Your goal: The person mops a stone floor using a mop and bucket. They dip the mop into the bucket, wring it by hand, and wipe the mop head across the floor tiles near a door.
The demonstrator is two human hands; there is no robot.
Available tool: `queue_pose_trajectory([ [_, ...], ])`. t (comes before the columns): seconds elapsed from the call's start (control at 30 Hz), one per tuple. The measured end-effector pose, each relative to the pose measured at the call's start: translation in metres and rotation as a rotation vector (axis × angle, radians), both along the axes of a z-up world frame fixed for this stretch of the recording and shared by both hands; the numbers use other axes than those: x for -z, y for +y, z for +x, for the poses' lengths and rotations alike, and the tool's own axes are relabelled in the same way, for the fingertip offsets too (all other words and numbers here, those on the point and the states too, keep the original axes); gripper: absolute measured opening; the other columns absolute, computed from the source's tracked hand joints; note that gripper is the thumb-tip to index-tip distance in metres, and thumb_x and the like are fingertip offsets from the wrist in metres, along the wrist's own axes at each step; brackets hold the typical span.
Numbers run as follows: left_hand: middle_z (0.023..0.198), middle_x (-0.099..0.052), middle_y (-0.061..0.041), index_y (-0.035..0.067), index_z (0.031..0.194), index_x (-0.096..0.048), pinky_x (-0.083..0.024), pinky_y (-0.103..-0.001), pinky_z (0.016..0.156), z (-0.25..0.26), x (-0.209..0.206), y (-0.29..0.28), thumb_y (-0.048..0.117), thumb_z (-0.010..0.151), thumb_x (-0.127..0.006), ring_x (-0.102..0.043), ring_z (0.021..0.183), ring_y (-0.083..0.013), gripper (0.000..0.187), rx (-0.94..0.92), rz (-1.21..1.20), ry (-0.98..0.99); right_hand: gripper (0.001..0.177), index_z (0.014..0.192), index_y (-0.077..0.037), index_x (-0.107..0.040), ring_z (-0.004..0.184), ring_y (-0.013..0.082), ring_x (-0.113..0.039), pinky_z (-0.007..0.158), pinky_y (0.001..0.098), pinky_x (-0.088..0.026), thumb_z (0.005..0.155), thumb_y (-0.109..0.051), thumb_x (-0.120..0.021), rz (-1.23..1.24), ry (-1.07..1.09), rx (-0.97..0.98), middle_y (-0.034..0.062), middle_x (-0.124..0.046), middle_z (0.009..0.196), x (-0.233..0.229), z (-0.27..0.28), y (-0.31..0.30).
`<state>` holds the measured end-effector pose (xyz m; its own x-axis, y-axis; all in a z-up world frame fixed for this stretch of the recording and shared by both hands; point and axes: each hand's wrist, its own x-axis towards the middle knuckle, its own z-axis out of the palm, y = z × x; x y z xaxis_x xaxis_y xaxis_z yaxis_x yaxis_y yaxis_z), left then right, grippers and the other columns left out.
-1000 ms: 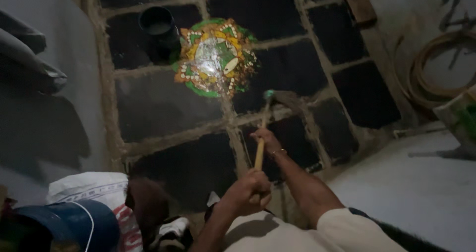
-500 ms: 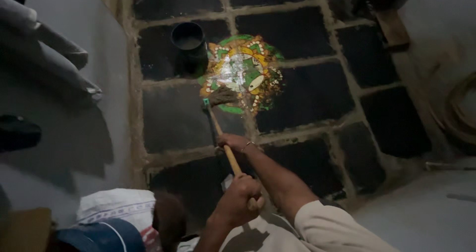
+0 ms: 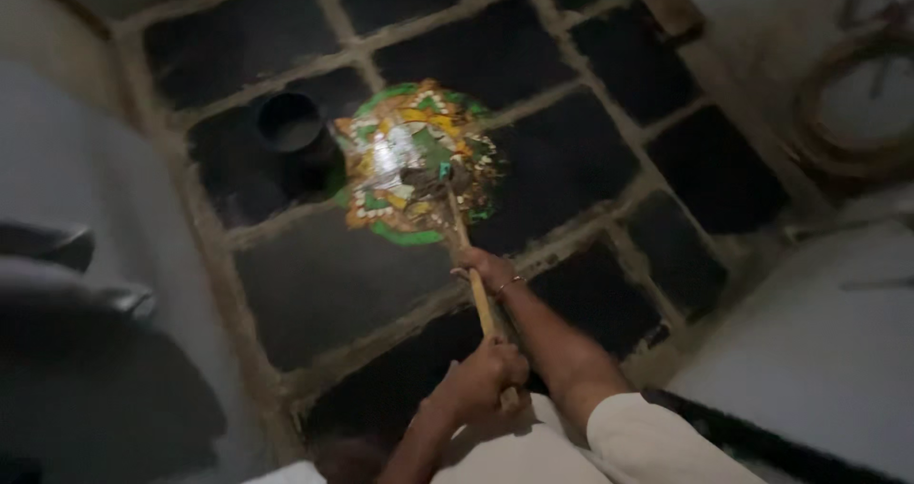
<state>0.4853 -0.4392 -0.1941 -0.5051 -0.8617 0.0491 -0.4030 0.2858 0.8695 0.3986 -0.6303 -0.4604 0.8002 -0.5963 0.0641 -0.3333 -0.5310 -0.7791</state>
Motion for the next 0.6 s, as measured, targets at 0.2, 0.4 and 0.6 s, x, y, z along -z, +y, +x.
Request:
queue_pose_trajectory([
  [0.2,0.076,-0.059,-0.012,0.004,0.070,-0.060,-0.045,-0.043,0.101,0.011,-0.002,-0.067,0.010,0.073,-0.065,-0.060,0.078,-0.0310,0.009,0.126,-0.028,0.171,0.020,0.086,-0.003,-0.060,0.086,0.0264,-0.062,0.091,0.0395,-0.051,0.096,-0.015,-0.071,-0.150,0.053,0.165,0.0112,-0.060,0.088,0.005,-0.060,-0.059],
  [0.4,0.068,-0.061,-0.011,0.006,0.062,-0.063,-0.045,-0.045,0.090,0.012,0.044,-0.156,0.015,0.069,-0.068,-0.059,0.077,-0.0319,0.013,0.368,-0.049,0.235,0.016,0.092,-0.003,-0.061,0.096,0.0217,-0.064,0.118,0.0434,-0.046,0.098,-0.016,-0.068,0.309,-0.013,0.509,0.0101,-0.064,0.098,0.032,-0.098,-0.125],
  [0.6,0.079,-0.061,-0.016,0.003,0.074,-0.066,-0.044,-0.047,0.092,-0.008,0.097,-0.291,0.017,0.074,-0.071,-0.058,0.086,-0.0365,0.015,0.441,-0.184,0.191,0.038,0.105,-0.006,-0.070,0.138,0.0395,-0.044,0.105,0.0478,-0.046,0.070,-0.007,-0.085,-0.020,0.318,0.561,0.0208,-0.049,0.151,0.038,-0.126,-0.236],
])
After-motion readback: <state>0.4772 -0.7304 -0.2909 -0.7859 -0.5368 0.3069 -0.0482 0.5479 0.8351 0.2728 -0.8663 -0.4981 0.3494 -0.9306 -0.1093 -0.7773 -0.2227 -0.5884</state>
